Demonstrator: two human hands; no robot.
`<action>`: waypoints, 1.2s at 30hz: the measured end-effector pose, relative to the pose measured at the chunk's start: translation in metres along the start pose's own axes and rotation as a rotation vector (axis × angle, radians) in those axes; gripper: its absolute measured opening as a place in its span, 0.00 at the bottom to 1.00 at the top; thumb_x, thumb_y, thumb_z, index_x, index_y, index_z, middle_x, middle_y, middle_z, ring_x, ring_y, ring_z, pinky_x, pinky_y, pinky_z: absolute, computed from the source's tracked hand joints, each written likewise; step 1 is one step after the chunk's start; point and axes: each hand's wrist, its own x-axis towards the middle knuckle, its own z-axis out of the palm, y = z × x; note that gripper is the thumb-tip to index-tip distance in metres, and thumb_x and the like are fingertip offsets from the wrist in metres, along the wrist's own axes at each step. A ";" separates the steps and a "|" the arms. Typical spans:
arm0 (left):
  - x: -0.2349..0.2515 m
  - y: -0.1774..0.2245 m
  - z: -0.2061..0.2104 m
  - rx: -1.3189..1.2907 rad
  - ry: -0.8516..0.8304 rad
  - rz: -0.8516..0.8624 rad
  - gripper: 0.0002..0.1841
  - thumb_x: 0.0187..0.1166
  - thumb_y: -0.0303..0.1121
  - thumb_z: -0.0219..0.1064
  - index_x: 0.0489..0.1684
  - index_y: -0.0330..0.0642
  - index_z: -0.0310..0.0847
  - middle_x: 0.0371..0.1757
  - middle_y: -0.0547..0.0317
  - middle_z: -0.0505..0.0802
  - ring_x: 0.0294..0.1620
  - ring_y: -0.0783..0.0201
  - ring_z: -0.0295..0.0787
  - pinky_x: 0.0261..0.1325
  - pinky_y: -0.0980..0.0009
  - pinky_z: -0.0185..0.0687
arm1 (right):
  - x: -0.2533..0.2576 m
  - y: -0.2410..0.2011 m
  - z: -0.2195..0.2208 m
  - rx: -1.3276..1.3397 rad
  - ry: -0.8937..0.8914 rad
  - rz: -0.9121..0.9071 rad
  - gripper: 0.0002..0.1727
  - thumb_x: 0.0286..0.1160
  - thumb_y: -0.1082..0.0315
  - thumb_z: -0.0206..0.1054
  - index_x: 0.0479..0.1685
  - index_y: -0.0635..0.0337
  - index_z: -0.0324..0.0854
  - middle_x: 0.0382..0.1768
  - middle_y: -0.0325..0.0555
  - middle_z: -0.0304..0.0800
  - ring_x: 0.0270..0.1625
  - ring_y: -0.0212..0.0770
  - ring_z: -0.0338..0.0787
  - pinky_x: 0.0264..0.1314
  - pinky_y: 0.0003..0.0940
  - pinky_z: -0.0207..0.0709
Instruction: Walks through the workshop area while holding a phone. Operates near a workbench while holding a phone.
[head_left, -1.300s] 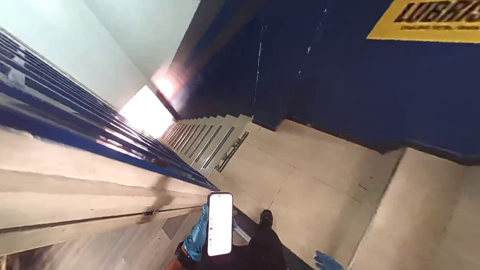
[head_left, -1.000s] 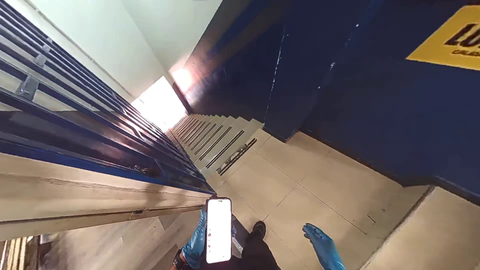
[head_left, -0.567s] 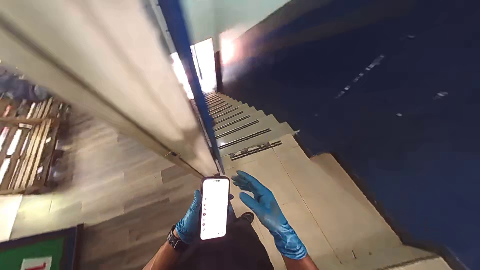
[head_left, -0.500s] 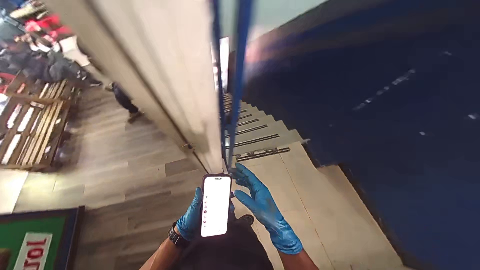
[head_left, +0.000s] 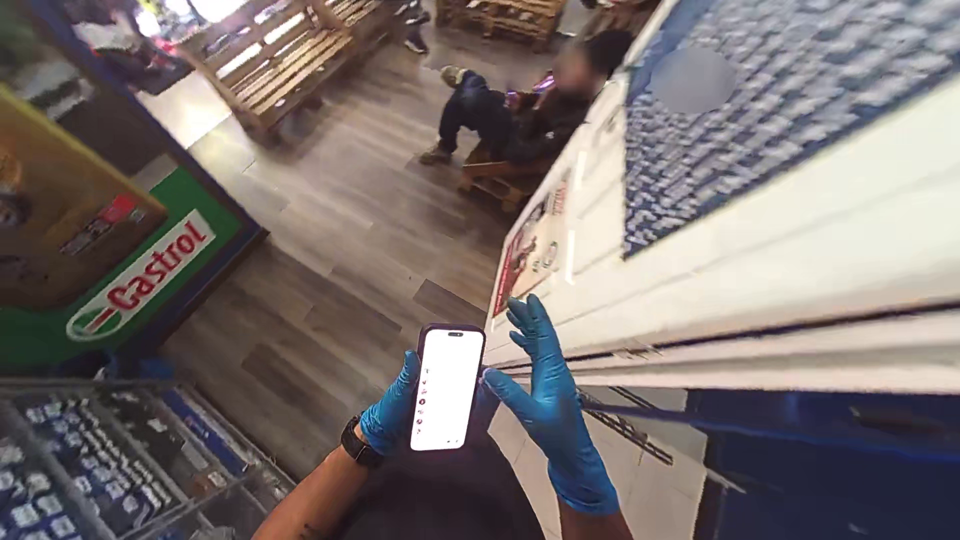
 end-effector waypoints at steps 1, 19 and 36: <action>-0.001 0.009 -0.012 -0.049 -0.018 0.024 0.45 0.70 0.78 0.57 0.76 0.50 0.79 0.62 0.51 0.93 0.61 0.58 0.92 0.64 0.59 0.89 | 0.013 0.003 0.010 0.013 -0.036 0.000 0.59 0.67 0.49 0.76 0.92 0.72 0.45 0.87 0.58 0.65 0.87 0.45 0.69 0.85 0.41 0.70; 0.106 0.227 -0.178 0.046 0.465 0.509 0.37 0.76 0.73 0.54 0.71 0.56 0.84 0.58 0.60 0.96 0.60 0.67 0.93 0.64 0.66 0.89 | 0.366 0.095 0.238 0.181 -0.613 -0.077 0.60 0.65 0.44 0.77 0.91 0.72 0.49 0.87 0.61 0.65 0.87 0.45 0.69 0.85 0.40 0.70; 0.193 0.543 -0.436 -0.005 0.522 0.837 0.52 0.70 0.79 0.54 0.76 0.37 0.74 0.60 0.42 0.91 0.59 0.52 0.91 0.64 0.56 0.88 | 0.699 0.159 0.499 0.347 -1.036 -0.098 0.59 0.69 0.44 0.74 0.91 0.74 0.45 0.84 0.62 0.69 0.82 0.48 0.76 0.81 0.42 0.76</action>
